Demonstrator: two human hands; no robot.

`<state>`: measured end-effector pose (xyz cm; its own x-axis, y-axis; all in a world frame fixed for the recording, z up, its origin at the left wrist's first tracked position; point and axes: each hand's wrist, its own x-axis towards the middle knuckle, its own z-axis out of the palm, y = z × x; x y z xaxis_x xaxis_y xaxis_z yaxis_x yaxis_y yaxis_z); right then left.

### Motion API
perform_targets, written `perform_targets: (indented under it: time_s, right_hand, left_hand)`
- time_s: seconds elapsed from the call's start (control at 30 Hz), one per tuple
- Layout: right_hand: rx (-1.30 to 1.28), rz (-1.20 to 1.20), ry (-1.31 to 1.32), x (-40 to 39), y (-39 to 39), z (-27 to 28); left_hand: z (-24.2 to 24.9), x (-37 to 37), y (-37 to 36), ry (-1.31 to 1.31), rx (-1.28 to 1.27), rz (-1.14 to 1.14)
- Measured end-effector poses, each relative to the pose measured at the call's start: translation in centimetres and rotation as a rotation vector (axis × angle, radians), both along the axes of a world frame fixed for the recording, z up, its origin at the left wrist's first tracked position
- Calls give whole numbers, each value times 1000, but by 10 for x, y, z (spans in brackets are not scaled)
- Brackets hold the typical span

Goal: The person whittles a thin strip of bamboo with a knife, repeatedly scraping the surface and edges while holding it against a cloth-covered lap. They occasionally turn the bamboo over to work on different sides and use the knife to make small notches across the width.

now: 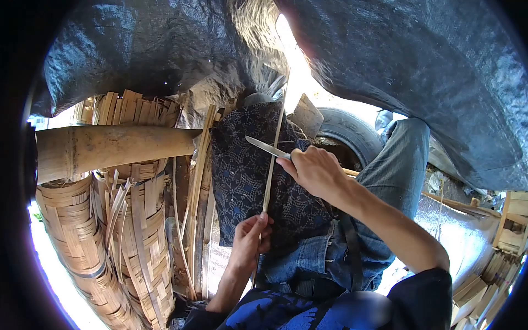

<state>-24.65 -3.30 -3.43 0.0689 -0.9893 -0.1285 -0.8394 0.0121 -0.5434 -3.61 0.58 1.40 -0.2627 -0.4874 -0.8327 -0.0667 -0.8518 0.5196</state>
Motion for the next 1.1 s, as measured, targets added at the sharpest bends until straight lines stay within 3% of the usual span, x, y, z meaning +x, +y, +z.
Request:
perform_targets:
  time_s: [0.17,0.27,0.5,0.67,1.03,1.1]
  right_hand:
    - [-104,-37,-190,-2,10,25]
    - [91,-138,-451,-4,26,33]
    - [151,-16,-452,4,46,8]
    - [113,47,-289,16,48,-11]
    - [93,30,-126,28,30,-10]
    - [266,-92,-137,28,17,-11]
  left_hand:
    - [0,7,-4,26,-27,-69]
    - [11,6,-11,-105,-70,-181]
    - [5,7,-15,-30,-64,-202]
    - [-4,12,-12,-54,-110,-238]
    - [-6,12,-6,-69,-175,-236]
    - [-5,10,-2,-82,-167,-248]
